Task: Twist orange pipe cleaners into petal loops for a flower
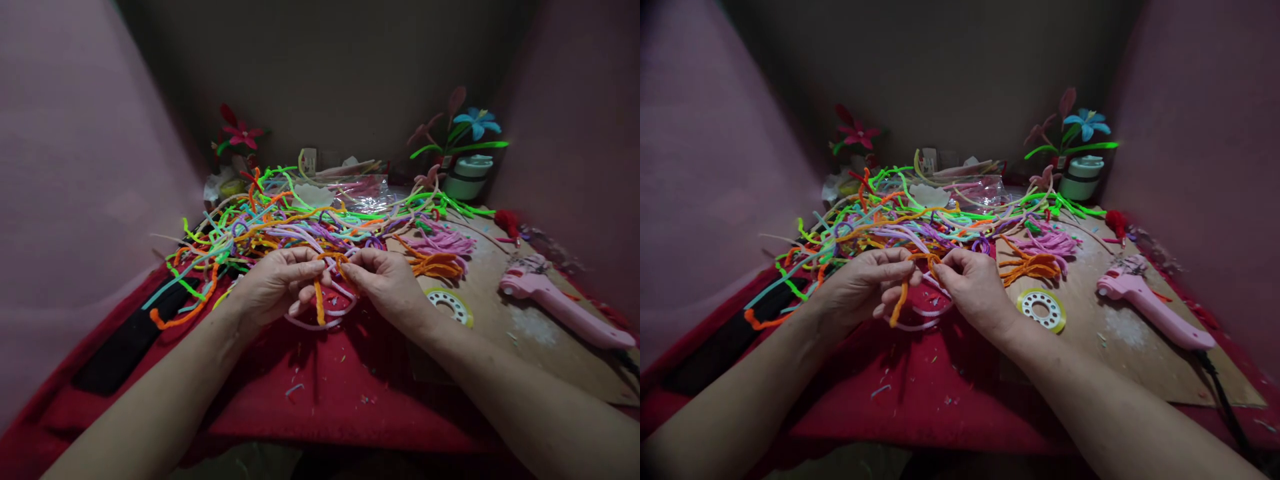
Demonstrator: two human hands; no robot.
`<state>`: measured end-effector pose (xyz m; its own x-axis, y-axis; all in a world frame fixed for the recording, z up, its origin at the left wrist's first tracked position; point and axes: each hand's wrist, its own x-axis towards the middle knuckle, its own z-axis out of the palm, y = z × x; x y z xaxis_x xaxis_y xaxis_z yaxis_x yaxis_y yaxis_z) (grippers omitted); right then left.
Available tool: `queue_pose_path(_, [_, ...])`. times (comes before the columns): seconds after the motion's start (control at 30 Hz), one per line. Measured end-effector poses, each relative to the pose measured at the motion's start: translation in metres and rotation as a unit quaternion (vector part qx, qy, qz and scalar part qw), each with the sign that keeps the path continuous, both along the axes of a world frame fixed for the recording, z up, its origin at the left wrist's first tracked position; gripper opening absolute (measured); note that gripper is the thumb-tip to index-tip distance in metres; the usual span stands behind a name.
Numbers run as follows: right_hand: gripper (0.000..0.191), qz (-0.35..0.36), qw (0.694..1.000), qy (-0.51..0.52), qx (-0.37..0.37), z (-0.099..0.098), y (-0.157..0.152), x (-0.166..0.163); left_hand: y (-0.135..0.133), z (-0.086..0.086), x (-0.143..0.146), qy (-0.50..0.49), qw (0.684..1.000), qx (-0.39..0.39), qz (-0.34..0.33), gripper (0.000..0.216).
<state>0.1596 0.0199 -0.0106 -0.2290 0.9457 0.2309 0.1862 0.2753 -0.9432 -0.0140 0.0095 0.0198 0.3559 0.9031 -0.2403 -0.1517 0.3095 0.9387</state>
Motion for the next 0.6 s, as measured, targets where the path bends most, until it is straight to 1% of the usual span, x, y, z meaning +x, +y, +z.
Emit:
queue_pose_path(0.1, [0.022,0.000,1.000,0.015,-0.007,0.0001,0.0003,0.0003,-0.0010,-0.0002,0.0008,-0.009,1.000,0.013,-0.027,0.013])
queue_pose_path(0.23, [0.022,-0.006,1.000,0.013,0.001,0.0008,-0.0009,0.0001,-0.0014,0.0000,0.0012,-0.014,0.999,0.027,-0.035,0.011])
queue_pose_path(0.37, [0.020,-0.025,1.000,0.004,0.019,0.0023,-0.0024,0.0000,-0.0025,-0.0006,-0.0008,-0.023,0.998,0.012,-0.051,0.016])
queue_pose_path(0.43, [0.019,-0.029,0.999,0.007,0.020,0.0026,-0.0028,0.0003,-0.0043,-0.0020,-0.0010,-0.019,0.997,-0.011,-0.080,0.016])
queue_pose_path(0.5, [0.018,-0.033,0.999,0.008,0.021,0.0024,-0.0028,0.0006,-0.0067,-0.0038,0.0002,-0.012,0.992,-0.029,-0.124,0.016])
queue_pose_path(0.57, [0.018,-0.036,0.999,0.011,0.021,0.0019,-0.0024,0.0007,-0.0092,-0.0052,0.0023,-0.013,0.986,-0.033,-0.163,0.017])
queue_pose_path(0.6, [0.019,-0.038,0.999,0.013,0.019,0.0018,-0.0021,0.0007,-0.0102,-0.0056,0.0032,-0.022,0.984,-0.032,-0.171,0.016])
